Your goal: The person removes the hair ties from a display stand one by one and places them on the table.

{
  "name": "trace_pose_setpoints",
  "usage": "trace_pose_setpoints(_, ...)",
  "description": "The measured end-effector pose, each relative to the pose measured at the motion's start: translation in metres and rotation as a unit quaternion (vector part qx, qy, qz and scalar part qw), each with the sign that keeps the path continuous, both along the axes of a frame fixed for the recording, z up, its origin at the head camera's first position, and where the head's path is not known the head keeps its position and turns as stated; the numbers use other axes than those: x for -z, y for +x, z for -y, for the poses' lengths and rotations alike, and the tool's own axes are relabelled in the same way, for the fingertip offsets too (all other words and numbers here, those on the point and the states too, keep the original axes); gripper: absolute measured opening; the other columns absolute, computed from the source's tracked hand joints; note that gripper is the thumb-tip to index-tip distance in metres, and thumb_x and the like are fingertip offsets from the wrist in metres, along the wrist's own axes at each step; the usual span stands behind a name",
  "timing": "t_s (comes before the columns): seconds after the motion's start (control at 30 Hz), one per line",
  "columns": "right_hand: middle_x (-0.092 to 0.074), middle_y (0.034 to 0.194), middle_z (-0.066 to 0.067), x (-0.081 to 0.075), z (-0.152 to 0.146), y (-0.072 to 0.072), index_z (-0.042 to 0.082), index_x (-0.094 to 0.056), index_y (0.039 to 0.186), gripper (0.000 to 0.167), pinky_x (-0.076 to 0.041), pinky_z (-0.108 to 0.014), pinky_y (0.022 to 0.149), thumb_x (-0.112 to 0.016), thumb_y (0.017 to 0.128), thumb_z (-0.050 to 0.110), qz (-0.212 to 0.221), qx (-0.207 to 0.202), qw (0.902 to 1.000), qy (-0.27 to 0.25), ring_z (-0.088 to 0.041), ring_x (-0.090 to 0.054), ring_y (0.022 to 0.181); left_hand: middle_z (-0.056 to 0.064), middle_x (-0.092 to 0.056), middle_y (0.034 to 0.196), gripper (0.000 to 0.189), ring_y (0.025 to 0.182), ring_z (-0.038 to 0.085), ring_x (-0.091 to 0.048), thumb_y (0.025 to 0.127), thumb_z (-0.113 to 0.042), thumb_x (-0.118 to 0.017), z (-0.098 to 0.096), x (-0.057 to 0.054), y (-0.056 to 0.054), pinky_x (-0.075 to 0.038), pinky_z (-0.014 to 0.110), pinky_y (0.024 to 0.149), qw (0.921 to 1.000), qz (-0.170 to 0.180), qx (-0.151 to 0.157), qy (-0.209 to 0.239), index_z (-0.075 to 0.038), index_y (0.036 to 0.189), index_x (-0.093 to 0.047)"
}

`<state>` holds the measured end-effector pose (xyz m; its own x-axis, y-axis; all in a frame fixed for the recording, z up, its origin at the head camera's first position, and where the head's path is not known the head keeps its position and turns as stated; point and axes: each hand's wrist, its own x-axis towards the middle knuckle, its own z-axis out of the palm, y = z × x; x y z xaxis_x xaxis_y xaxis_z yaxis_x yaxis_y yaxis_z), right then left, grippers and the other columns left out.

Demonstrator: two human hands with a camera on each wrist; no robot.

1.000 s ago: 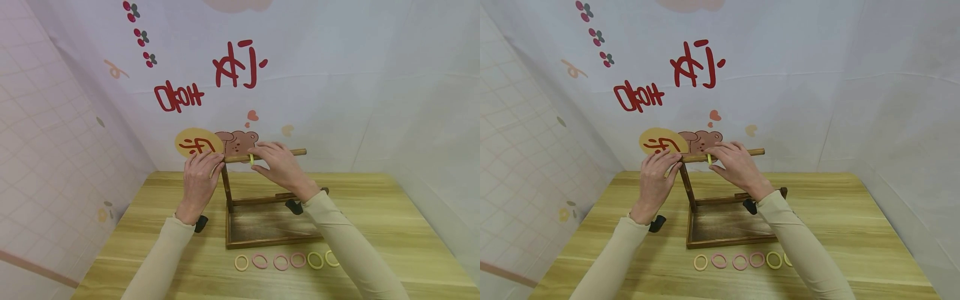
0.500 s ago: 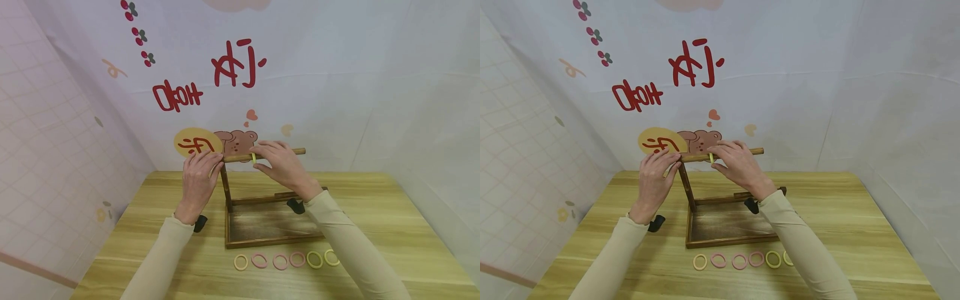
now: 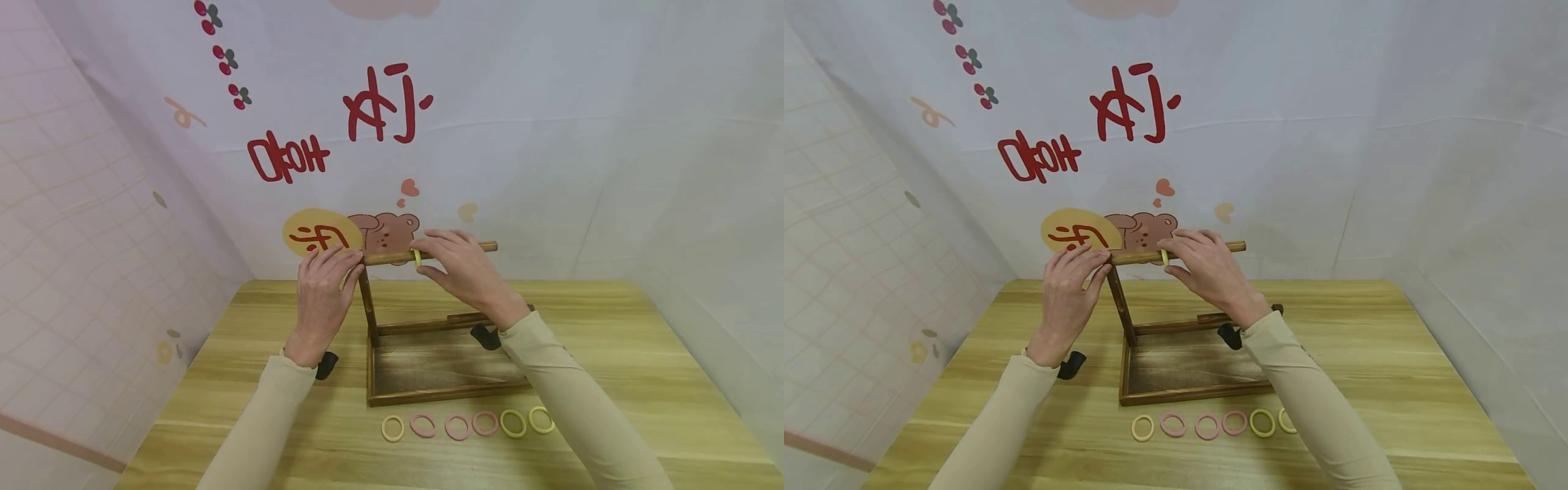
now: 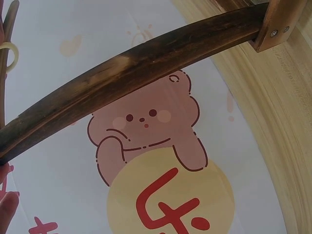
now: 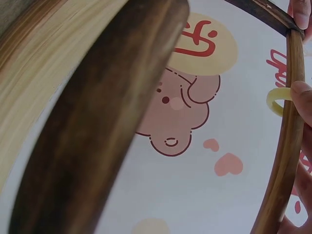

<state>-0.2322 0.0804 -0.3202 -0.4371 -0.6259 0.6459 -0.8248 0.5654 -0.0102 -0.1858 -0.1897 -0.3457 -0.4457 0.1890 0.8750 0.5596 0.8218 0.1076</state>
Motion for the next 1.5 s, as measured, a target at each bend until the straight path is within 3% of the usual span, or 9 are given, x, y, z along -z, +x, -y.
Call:
trace_pose_setpoints(0.23,-0.072,0.128,-0.008,0.001,-0.002,0.000,0.009,-0.069,0.129,0.044,-0.043,-0.055,0.108,-0.084,0.089,0.019,-0.001,0.004,1.0000,-0.006,-0.032,-0.059,0.131,0.009,-0.077,0.115,0.022,0.120,0.033,-0.066,0.095,-0.012,-0.077,0.000,0.000,0.000,-0.040,0.059,0.111,0.9999,0.011,0.000,-0.001,-0.005,0.116,-0.079)
trace_pose_setpoints(1.5,-0.071,0.129,-0.011,0.002,-0.018,0.002,0.008,-0.069,0.131,0.046,-0.041,-0.060,0.109,-0.084,0.089,0.017,0.010,0.037,0.9988,-0.030,-0.034,-0.059,0.131,0.011,-0.078,0.112,0.023,0.115,0.037,-0.068,0.091,-0.011,-0.080,0.001,0.001,-0.002,-0.042,0.061,0.108,0.9999,-0.009,0.005,0.001,-0.003,0.113,-0.079)
